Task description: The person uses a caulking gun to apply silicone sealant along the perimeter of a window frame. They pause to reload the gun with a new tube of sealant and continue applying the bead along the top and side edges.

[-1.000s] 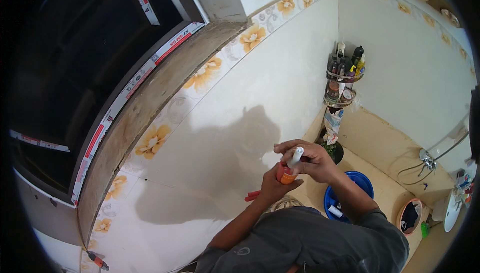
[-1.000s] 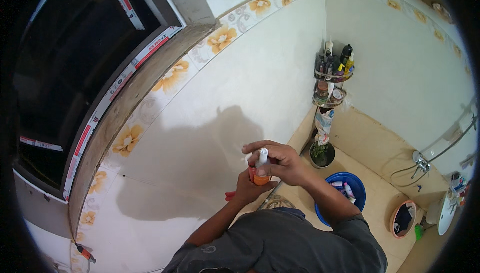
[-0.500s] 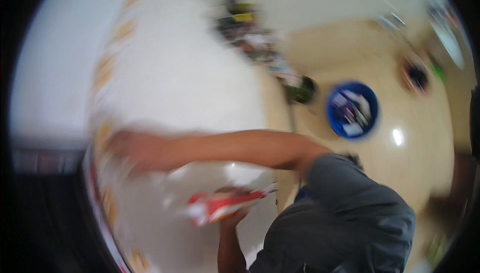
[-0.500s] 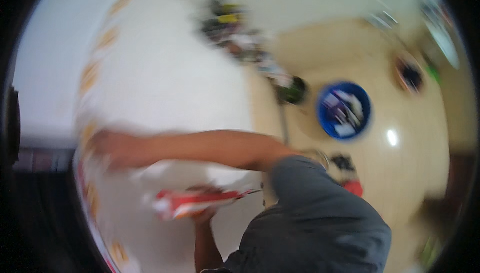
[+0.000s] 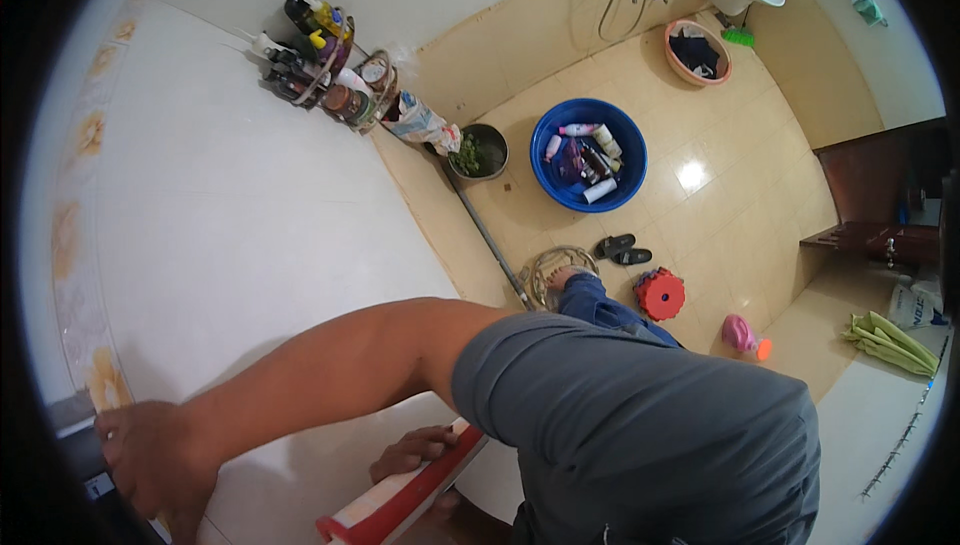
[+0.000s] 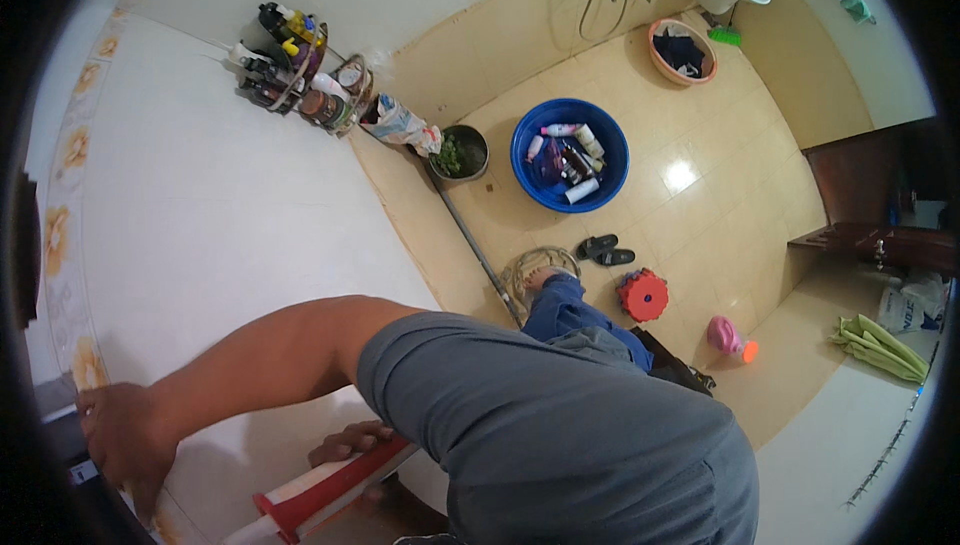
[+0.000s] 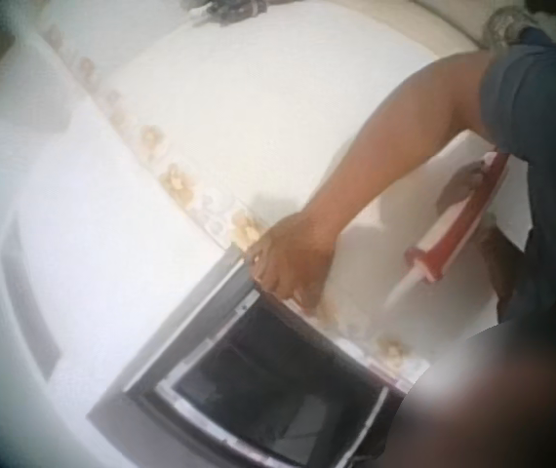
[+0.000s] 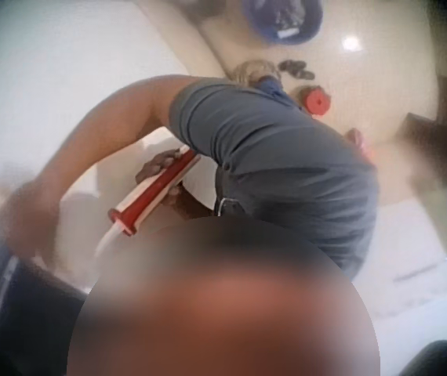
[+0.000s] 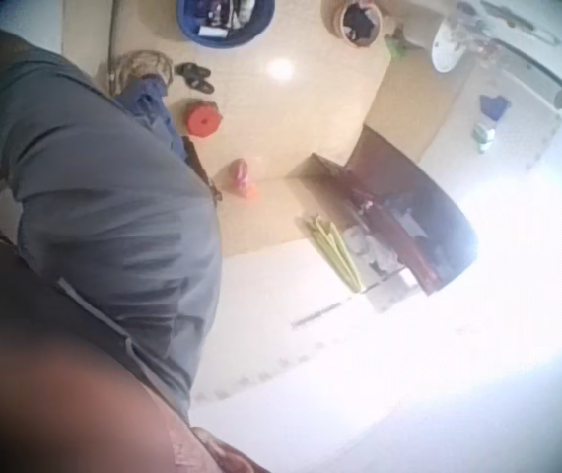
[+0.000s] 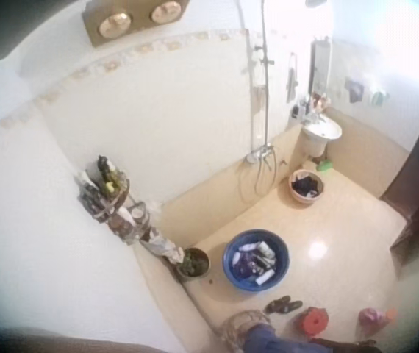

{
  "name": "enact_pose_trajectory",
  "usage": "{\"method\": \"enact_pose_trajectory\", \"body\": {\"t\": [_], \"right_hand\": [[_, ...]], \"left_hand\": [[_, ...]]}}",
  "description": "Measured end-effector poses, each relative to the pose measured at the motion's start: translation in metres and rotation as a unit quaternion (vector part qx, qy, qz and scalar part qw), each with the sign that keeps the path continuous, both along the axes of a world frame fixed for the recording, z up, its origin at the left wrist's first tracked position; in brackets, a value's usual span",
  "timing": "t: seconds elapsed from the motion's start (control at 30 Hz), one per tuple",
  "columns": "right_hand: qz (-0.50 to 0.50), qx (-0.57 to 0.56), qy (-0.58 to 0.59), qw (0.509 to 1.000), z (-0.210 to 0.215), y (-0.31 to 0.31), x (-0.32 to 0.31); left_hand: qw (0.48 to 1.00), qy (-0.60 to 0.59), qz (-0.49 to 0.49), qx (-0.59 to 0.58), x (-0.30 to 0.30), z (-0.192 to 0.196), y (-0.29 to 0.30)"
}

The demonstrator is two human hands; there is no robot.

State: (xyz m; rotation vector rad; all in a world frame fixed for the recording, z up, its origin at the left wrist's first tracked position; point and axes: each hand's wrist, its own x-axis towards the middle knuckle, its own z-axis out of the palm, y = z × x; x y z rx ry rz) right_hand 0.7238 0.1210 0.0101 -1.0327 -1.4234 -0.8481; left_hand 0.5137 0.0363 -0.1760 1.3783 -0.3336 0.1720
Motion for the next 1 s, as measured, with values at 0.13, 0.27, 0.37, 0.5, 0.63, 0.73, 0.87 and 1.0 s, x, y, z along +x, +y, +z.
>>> {"method": "enact_pose_trajectory", "body": {"t": [0.13,0.27,0.37,0.5,0.63,0.73,0.87,1.0], "right_hand": [[0.073,0.148,-0.013,0.986,-0.008,0.000,0.012],[0.025,0.159,-0.040,0.986,-0.008,-0.019,0.020],[0.065,0.061,-0.017,0.996,0.000,-0.067,0.014],[0.231,-0.164,0.295,0.912,-0.040,-0.151,-0.063],[0.506,-0.365,0.282,0.729,-0.054,-0.179,-0.089],[0.494,-0.452,0.252,0.699,-0.026,-0.194,-0.087],[0.487,-0.506,0.251,0.666,-0.006,-0.212,-0.094],[0.402,-0.510,0.365,0.667,-0.018,-0.225,-0.112]], "left_hand": [[0.999,0.002,0.017,-0.050,-0.022,0.002,-0.007],[0.999,-0.039,-0.024,0.028,-0.024,-0.002,0.018],[0.998,0.011,0.009,-0.066,-0.027,0.000,0.011],[0.994,0.042,0.023,-0.103,-0.044,0.001,0.007],[0.994,0.051,0.014,-0.095,-0.044,0.012,0.000],[0.996,0.053,0.000,-0.071,-0.045,0.019,-0.004],[0.995,0.088,0.009,-0.039,-0.050,0.027,-0.013],[0.994,0.094,0.047,-0.032,-0.055,0.018,-0.017]]}}
